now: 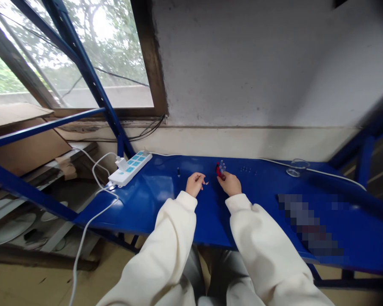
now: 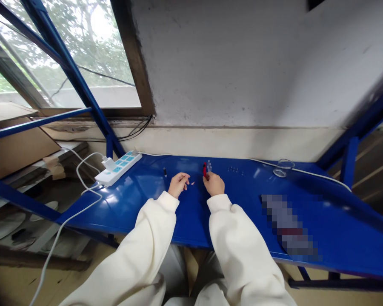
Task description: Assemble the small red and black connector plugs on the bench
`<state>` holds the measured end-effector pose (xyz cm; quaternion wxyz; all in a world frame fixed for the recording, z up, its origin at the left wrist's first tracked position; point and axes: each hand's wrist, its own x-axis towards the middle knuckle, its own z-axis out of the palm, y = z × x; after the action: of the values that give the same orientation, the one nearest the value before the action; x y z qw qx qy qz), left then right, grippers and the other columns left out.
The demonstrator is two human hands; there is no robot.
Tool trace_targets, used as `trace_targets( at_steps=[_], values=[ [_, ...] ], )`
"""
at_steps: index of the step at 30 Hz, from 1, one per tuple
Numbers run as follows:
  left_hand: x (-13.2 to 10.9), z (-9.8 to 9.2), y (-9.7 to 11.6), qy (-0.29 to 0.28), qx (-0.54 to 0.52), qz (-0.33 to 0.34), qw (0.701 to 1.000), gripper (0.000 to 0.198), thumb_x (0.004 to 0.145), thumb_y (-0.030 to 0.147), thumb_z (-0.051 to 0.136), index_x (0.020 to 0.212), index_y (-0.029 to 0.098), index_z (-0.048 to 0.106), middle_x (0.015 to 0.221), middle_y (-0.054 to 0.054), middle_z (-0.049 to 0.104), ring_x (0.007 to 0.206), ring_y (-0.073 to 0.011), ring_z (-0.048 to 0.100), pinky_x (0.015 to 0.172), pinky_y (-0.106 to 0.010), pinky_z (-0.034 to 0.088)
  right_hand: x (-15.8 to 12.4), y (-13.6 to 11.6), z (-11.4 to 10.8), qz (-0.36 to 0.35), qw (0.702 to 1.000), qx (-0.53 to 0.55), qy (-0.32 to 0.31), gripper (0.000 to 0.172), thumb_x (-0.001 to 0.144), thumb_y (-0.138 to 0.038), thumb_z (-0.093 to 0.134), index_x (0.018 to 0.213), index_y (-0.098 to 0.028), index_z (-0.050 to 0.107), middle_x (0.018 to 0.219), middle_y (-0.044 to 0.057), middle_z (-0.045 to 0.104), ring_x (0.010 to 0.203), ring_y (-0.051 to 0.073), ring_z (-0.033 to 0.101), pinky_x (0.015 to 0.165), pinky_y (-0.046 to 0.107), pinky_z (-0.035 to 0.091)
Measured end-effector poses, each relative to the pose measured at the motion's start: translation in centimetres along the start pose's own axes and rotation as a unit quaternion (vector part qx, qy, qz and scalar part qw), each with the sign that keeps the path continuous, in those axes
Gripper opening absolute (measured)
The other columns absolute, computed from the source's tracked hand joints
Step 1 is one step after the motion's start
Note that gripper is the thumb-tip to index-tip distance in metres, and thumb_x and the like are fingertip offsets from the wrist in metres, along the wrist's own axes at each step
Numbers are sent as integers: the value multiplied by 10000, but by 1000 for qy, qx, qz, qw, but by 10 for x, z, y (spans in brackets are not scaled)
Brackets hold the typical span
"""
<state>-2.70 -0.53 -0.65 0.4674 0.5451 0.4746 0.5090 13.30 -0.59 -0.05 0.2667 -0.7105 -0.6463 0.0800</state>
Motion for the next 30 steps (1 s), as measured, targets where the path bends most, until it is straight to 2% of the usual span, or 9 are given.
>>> trace_targets(
  at_steps=[8,30],
  values=[
    [-3,1,3,-15,28,19,999,162,715,288,487,734,139,549,514,40,512,324,-37,420,362,-170,309,7,3,12,-2,1000,0,-4,174,755,-336,495,741,-195,597,741,35,630,671,142,566,507,214,308],
    [-1,0,0,-10,23,21,999,190,705,322,525,718,136,557,507,27,512,335,-42,412,359,-165,310,8,3,15,5,1000,-12,8,180,764,-349,510,766,-188,590,743,53,622,688,156,576,524,223,321]
  ],
)
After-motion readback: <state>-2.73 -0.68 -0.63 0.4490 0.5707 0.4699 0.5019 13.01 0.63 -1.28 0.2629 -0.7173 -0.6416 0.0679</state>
